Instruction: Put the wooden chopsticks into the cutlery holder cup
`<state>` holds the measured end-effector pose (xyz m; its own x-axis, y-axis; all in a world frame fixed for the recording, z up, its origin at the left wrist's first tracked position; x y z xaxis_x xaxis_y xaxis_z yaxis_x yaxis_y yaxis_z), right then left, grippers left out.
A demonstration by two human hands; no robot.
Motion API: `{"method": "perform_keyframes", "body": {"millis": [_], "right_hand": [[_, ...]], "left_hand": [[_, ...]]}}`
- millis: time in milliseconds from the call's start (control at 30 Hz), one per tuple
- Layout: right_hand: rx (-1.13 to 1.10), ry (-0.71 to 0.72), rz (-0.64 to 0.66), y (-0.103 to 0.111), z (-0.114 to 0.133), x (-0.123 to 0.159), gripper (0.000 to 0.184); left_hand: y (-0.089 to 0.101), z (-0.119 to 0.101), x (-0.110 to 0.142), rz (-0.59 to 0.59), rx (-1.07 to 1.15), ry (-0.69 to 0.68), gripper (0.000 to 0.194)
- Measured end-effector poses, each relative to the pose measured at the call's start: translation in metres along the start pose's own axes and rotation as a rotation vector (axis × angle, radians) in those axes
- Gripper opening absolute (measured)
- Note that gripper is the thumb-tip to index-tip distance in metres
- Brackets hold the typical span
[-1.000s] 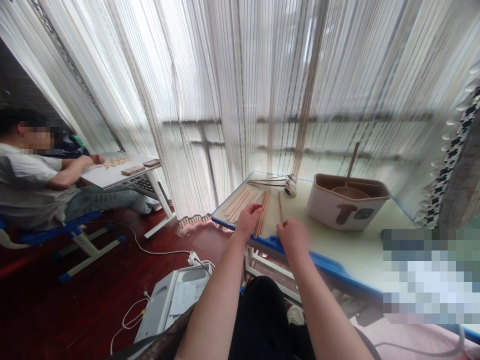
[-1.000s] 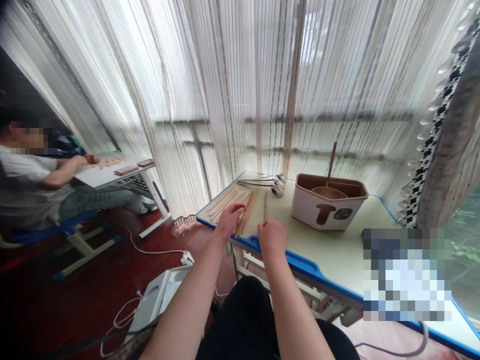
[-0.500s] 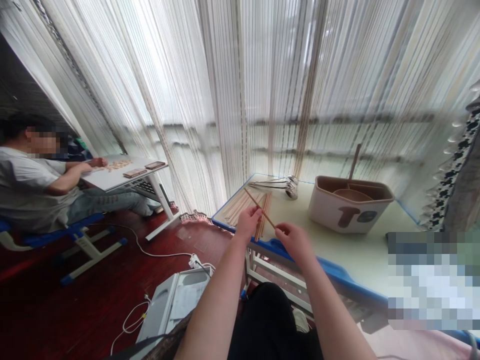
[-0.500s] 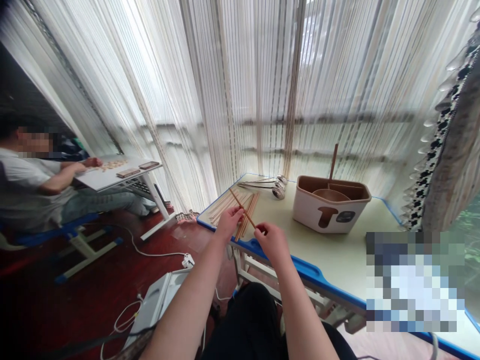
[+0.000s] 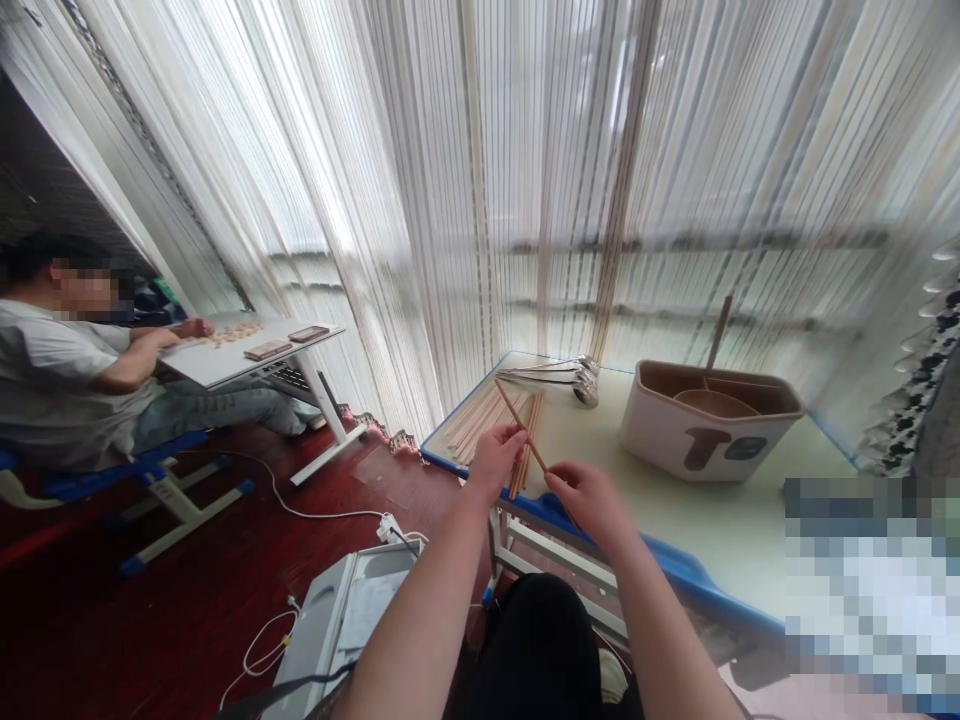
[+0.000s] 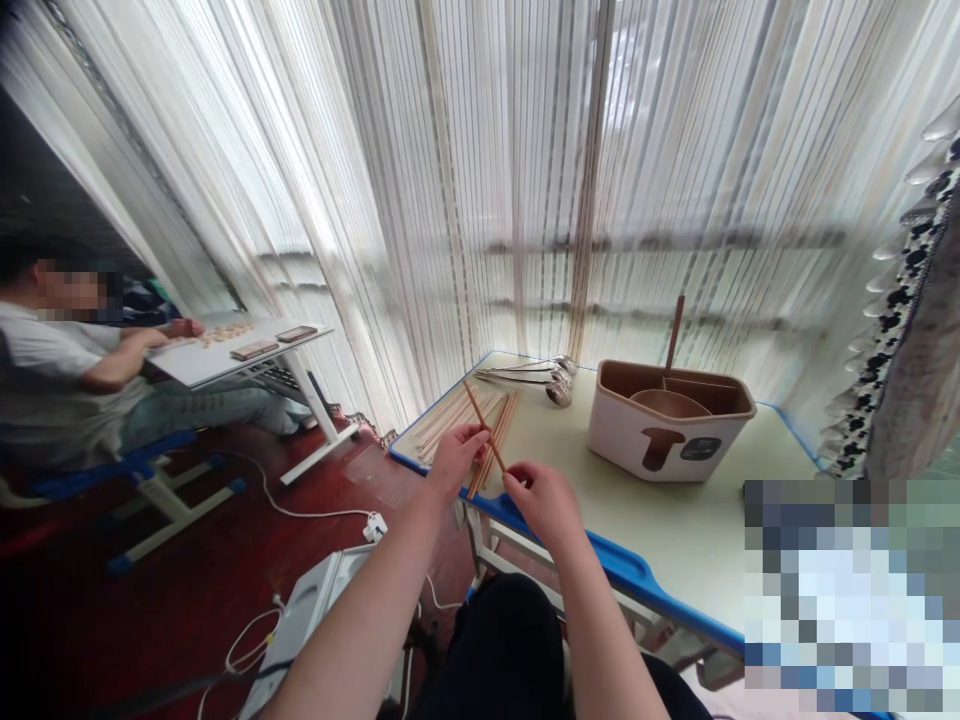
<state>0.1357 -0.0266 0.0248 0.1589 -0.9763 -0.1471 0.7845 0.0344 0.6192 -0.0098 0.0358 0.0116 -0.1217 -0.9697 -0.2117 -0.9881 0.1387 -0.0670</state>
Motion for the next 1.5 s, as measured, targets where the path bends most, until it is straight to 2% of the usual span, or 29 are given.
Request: {"method": "perform_keyframes", "body": {"millis": [333,433,500,600,767,833,900,1033,1133,1267,1333,1500], "right_hand": [[-0.063,-0.020,-0.020,0.003,0.000,0.000,0.029],[-0.170,-0.019,-0.088,0.010,-0.001,-0.001,0.032],[-0.250,-0.013,-0.128,0.019,0.000,0.001,0.033],[-0.302,0.031,-0.193,0.047,0.010,0.007,0.029],[-0.136,0.121,-0.427,0.135,0.039,0.031,0.025],[-0.073,0.120,-0.484,0.168,0.043,0.039,0.025],[-0.029,0.110,-0.488,0.194,0.041,0.043,0.025],[0.061,0.081,-0.485,0.232,0.026,0.043,0.022],[0.150,0.063,-0.528,0.255,0.019,0.041,0.019],[0.255,0.057,-0.571,0.279,0.022,0.032,0.017],[0.299,0.047,-0.563,0.288,0.024,0.022,0.015],[0.308,0.093,-0.521,0.303,0.026,-0.006,0.014]], "left_hand": [[-0.001,-0.008,-0.002,-0.012,0.087,0.078,0.025],[-0.012,-0.028,-0.006,0.002,0.111,0.029,0.024],[-0.028,-0.051,-0.011,0.051,0.108,-0.037,0.023],[-0.066,-0.091,-0.019,0.161,0.070,-0.133,0.022],[-0.142,-0.147,-0.029,0.352,0.022,-0.255,0.024],[-0.171,-0.158,-0.033,0.407,0.037,-0.269,0.023],[-0.195,-0.163,-0.038,0.431,0.069,-0.272,0.022],[-0.233,-0.169,-0.046,0.466,0.073,-0.310,0.022],[-0.250,-0.179,-0.052,0.470,-0.004,-0.371,0.022],[-0.265,-0.196,-0.066,0.510,-0.028,-0.446,0.024],[-0.268,-0.202,-0.077,0.519,-0.009,-0.454,0.025],[-0.270,-0.213,-0.102,0.447,-0.048,-0.508,0.025]]}}
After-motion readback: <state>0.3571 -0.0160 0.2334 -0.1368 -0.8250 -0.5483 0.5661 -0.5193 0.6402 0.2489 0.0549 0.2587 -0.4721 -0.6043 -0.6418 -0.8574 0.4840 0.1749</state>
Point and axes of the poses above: each hand's wrist, its own x-axis away from the middle knuckle, its own y-axis out of the back of the hand, z = x × y, the point moved 7 cm from there along -x, towards the middle knuckle, and after that the axes turned 7 degrees about z, right-handed, at the moved point
